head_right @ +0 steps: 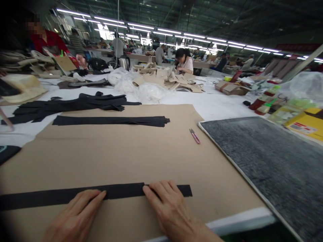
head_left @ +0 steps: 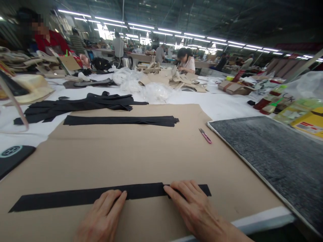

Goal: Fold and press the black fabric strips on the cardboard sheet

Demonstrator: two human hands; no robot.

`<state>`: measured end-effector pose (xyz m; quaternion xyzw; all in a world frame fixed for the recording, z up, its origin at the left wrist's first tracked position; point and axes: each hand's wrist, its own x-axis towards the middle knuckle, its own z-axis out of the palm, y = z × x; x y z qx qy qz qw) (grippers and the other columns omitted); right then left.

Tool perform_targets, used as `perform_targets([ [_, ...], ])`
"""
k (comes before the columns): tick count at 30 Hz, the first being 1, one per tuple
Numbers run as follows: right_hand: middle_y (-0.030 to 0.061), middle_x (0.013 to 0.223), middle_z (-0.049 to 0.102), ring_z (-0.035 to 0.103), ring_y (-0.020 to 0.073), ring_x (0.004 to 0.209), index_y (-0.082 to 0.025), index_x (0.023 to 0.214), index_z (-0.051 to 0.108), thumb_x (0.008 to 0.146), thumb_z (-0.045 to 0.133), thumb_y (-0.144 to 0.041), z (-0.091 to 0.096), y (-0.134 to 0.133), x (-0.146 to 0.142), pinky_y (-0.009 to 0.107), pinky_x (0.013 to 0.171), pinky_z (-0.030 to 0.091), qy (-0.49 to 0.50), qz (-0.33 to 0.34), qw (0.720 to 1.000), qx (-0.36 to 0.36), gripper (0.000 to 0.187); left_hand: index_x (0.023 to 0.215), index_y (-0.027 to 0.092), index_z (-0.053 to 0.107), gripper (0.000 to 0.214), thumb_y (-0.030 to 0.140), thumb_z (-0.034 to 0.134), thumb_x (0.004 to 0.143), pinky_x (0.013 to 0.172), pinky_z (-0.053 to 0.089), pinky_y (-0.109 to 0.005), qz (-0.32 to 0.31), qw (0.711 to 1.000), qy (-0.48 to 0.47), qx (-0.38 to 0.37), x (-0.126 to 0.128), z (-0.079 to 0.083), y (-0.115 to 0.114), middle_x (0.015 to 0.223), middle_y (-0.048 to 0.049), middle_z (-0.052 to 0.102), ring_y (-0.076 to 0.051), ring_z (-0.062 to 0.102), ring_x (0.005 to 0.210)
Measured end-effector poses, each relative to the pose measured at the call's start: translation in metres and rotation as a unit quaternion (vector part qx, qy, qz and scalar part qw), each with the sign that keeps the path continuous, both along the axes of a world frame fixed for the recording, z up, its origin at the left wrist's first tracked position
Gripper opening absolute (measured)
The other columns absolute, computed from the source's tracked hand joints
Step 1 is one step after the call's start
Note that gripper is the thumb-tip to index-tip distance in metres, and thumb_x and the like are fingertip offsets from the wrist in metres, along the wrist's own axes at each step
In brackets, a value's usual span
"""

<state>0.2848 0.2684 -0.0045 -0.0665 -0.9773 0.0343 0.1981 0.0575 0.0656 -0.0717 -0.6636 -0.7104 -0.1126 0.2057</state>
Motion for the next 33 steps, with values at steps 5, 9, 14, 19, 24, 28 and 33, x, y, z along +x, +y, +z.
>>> perform_targets([
  [5,0.0093,0.109,0.062,0.054,0.0189,0.095,-0.014,0.12,0.057,0.088,0.045,-0.01,0.004,-0.007,-0.02,0.034,0.087,0.037,0.038,-0.07,0.997,0.008,0.035,0.12,0.016,0.057,0.036,0.011,0.042,0.088,0.089,0.046,-0.029,-0.006,1.0,-0.02,-0.011,0.0,0.011,0.003,0.11,-0.0082,0.062,-0.019,0.057,0.104],
  [9,0.0082,0.106,0.064,0.055,0.0209,0.09,-0.017,0.094,0.065,0.091,0.048,-0.016,0.017,0.013,-0.022,0.038,0.084,0.034,0.082,-0.198,0.976,0.044,0.017,0.118,0.016,0.057,0.036,0.009,0.04,0.087,0.089,0.047,-0.028,-0.014,1.0,-0.022,-0.004,0.0,0.014,0.003,0.11,-0.0075,0.061,-0.019,0.056,0.104],
  [14,0.009,0.102,0.06,0.051,0.0185,0.088,-0.015,0.106,0.061,0.09,0.041,-0.008,0.022,-0.002,-0.031,0.034,0.078,0.036,0.081,-0.041,0.996,-0.022,0.027,0.117,0.017,0.057,0.036,0.008,0.038,0.088,0.088,0.047,-0.025,-0.01,0.999,-0.046,-0.014,0.003,0.016,0.003,0.108,-0.007,0.062,-0.017,0.058,0.102],
  [19,0.0062,0.097,0.058,0.049,0.0174,0.081,-0.012,0.114,0.056,0.092,0.046,-0.018,-0.01,-0.043,-0.057,0.033,0.07,0.036,0.0,0.112,0.994,-0.007,0.025,0.113,0.018,0.059,0.031,0.015,0.037,0.091,0.088,0.048,-0.021,-0.018,0.997,-0.075,0.003,0.004,0.019,-0.001,0.103,-0.0061,0.063,-0.015,0.06,0.099],
  [24,0.0051,0.099,0.057,0.049,0.0179,0.082,-0.014,0.118,0.053,0.091,0.049,-0.021,-0.028,-0.05,-0.062,0.034,0.071,0.035,-0.03,0.08,0.996,-0.012,0.028,0.104,0.021,0.059,0.024,0.027,0.038,0.096,0.084,0.049,-0.02,0.047,0.988,-0.141,0.042,-0.005,0.028,0.0,0.099,-0.004,0.062,-0.013,0.061,0.091],
  [28,0.0056,0.103,0.058,0.049,0.0184,0.087,-0.014,0.124,0.05,0.092,0.049,-0.024,-0.028,-0.048,-0.057,0.036,0.077,0.034,-0.031,0.075,0.996,-0.024,0.033,0.098,0.022,0.059,0.022,0.026,0.038,0.096,0.078,0.049,-0.024,0.05,0.982,-0.18,0.018,-0.008,0.04,0.014,0.093,-0.0018,0.06,-0.014,0.06,0.085],
  [33,0.0051,0.105,0.057,0.047,0.0193,0.088,-0.012,0.126,0.048,0.093,0.049,-0.027,-0.029,-0.049,-0.056,0.037,0.078,0.032,-0.037,0.08,0.996,-0.027,0.037,0.09,0.021,0.06,0.023,0.01,0.039,0.09,0.073,0.05,-0.028,-0.037,0.97,-0.213,-0.112,-0.004,0.049,0.038,0.087,-0.002,0.058,-0.016,0.056,0.079],
])
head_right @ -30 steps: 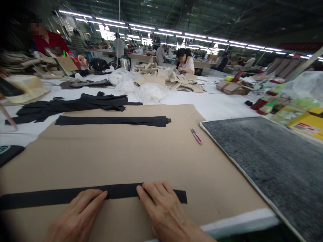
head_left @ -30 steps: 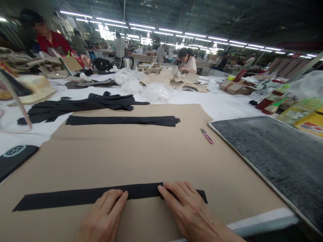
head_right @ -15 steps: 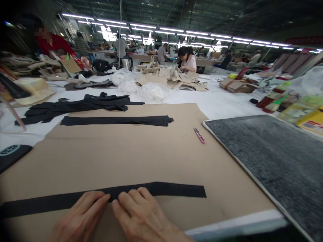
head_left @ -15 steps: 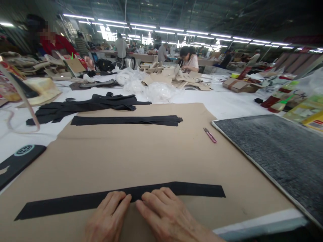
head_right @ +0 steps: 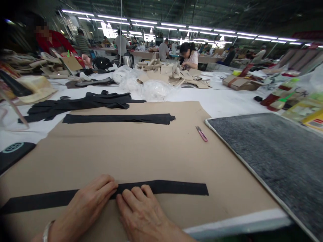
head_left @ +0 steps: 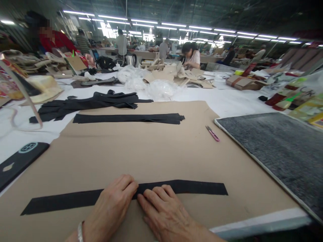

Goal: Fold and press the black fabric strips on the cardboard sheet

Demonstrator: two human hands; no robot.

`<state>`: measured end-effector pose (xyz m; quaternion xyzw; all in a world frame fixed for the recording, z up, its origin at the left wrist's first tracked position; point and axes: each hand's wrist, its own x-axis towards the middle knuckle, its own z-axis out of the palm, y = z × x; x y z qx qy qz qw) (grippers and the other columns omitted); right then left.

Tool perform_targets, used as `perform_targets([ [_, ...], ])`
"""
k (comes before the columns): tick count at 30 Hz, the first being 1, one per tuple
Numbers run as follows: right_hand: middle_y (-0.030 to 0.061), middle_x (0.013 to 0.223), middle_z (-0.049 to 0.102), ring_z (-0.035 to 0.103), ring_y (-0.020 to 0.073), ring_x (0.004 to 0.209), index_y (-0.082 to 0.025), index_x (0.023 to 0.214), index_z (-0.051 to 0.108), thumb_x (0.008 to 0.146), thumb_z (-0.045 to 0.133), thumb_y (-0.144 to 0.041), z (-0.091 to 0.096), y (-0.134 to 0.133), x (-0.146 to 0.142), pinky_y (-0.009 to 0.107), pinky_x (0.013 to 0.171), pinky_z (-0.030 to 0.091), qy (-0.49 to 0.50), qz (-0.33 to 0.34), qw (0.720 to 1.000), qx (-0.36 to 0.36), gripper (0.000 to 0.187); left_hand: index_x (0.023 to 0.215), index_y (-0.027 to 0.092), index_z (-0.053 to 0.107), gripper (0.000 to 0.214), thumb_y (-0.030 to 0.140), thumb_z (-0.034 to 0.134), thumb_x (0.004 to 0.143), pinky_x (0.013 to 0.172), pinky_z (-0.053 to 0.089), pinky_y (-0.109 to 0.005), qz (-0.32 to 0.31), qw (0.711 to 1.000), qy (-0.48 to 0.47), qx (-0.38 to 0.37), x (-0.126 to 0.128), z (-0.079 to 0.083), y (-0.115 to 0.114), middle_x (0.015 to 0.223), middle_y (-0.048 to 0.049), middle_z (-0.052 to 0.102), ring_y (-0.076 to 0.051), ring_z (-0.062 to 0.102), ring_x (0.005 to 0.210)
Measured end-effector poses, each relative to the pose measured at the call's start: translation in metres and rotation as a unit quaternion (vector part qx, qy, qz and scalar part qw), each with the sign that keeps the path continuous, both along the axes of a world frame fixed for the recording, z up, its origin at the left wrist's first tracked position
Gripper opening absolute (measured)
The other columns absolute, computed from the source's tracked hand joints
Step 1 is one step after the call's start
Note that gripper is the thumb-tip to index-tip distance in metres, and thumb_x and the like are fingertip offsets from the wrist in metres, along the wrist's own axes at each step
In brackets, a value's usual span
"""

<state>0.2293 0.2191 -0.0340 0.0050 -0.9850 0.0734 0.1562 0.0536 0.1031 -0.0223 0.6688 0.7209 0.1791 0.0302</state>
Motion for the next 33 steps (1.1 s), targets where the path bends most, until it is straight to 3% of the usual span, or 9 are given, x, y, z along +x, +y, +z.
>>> perform_targets([
  [6,0.0051,0.1,0.057,0.047,0.0188,0.087,-0.011,0.126,0.048,0.094,0.048,-0.028,0.001,0.001,0.0,0.037,0.077,0.034,0.0,-0.002,1.0,0.0,0.037,0.082,0.02,0.059,0.026,-0.003,0.045,0.081,0.072,0.049,-0.028,-0.039,0.994,0.021,-0.098,0.002,0.012,0.022,0.086,-0.0017,0.058,-0.017,0.057,0.078],
  [12,0.0047,0.095,0.058,0.049,0.0177,0.084,-0.012,0.12,0.052,0.093,0.049,-0.026,-0.001,0.001,-0.002,0.035,0.077,0.035,0.023,0.002,1.0,0.003,0.031,0.08,0.017,0.055,0.022,-0.003,0.046,0.08,0.069,0.047,-0.032,-0.091,0.982,0.154,-0.055,0.004,0.016,0.03,0.084,-0.0043,0.058,-0.019,0.055,0.075],
  [19,0.0047,0.095,0.063,0.051,0.0165,0.083,-0.016,0.108,0.06,0.095,0.039,-0.02,-0.013,0.0,-0.013,0.034,0.08,0.036,0.142,-0.004,0.989,0.028,0.024,0.087,0.017,0.051,0.006,0.013,0.047,0.088,0.073,0.044,-0.034,-0.073,0.974,0.206,-0.056,0.009,0.015,0.025,0.088,-0.0049,0.055,-0.021,0.051,0.082],
  [26,0.0038,0.096,0.066,0.054,0.0163,0.087,-0.018,0.109,0.062,0.098,0.031,-0.021,-0.017,-0.001,-0.015,0.034,0.081,0.037,0.163,0.002,0.986,0.033,0.033,0.085,0.016,0.05,0.008,0.011,0.045,0.088,0.071,0.045,-0.034,-0.039,0.981,0.183,-0.047,0.009,0.009,0.022,0.087,-0.0058,0.055,-0.021,0.05,0.08],
  [29,0.0036,0.096,0.067,0.055,0.0163,0.086,-0.017,0.111,0.061,0.098,0.03,-0.019,-0.018,0.0,-0.015,0.034,0.082,0.036,0.167,0.002,0.985,0.042,0.034,0.086,0.015,0.052,0.008,0.009,0.046,0.086,0.073,0.048,-0.035,-0.02,0.987,0.153,-0.052,0.005,0.014,0.022,0.089,-0.006,0.057,-0.021,0.052,0.082],
  [33,0.0041,0.096,0.066,0.054,0.0169,0.087,-0.017,0.114,0.061,0.098,0.028,-0.019,-0.016,0.001,-0.014,0.034,0.083,0.034,0.162,-0.002,0.986,0.047,0.036,0.085,0.018,0.054,0.014,0.008,0.046,0.087,0.074,0.05,-0.027,0.017,0.995,0.08,-0.051,-0.01,0.027,0.009,0.089,-0.0022,0.058,-0.016,0.055,0.081],
])
